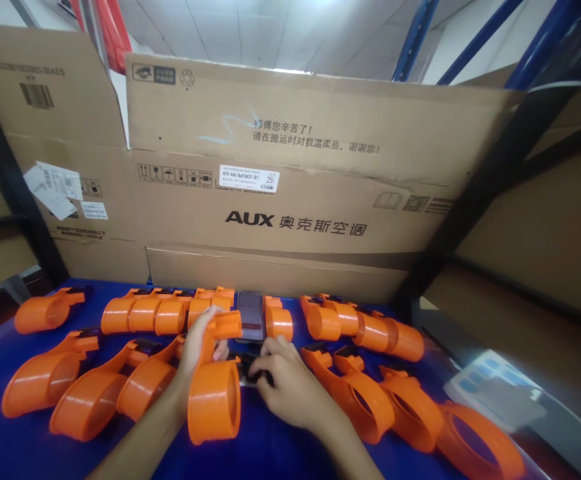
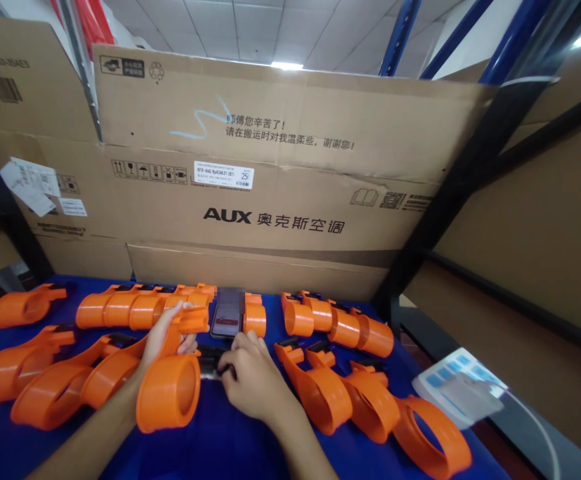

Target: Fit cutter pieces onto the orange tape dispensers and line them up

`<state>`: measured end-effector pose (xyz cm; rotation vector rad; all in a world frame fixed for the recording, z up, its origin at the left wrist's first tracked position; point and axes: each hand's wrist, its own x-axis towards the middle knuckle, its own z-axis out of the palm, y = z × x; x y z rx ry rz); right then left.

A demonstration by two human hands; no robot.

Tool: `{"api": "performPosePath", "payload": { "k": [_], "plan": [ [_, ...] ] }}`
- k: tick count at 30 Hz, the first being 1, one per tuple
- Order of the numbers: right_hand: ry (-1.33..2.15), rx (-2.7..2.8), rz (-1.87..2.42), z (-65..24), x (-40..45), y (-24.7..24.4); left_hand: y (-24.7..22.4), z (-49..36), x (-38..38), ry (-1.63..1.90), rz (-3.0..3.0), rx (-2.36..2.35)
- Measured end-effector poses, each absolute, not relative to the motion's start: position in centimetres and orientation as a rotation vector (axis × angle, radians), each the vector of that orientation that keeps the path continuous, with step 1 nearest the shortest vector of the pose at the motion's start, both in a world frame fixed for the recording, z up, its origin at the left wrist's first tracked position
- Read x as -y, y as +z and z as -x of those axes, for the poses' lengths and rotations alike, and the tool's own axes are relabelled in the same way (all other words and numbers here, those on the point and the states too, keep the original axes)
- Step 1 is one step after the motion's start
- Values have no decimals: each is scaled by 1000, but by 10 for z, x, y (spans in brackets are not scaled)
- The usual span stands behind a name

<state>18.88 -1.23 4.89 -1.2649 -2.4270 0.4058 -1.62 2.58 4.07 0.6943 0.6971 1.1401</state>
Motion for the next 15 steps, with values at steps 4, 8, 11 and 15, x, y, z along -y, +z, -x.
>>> {"api": "performPosePath", "payload": {
  "k": [4,8,11,15],
  "plan": [
    [449,2213,1187,-187,12,56,39,5,-22,1264,-826,-848],
    [609,2033,1009,-189,18,66,40,-7,-13,1564,-858,-947],
    [565,2091,873,-191,25,69,41,-8,-10,1707,-730,-970],
    [378,2157,874,-187,28,61,40,-4,-13,1743,-666,-986]
  ]
}}
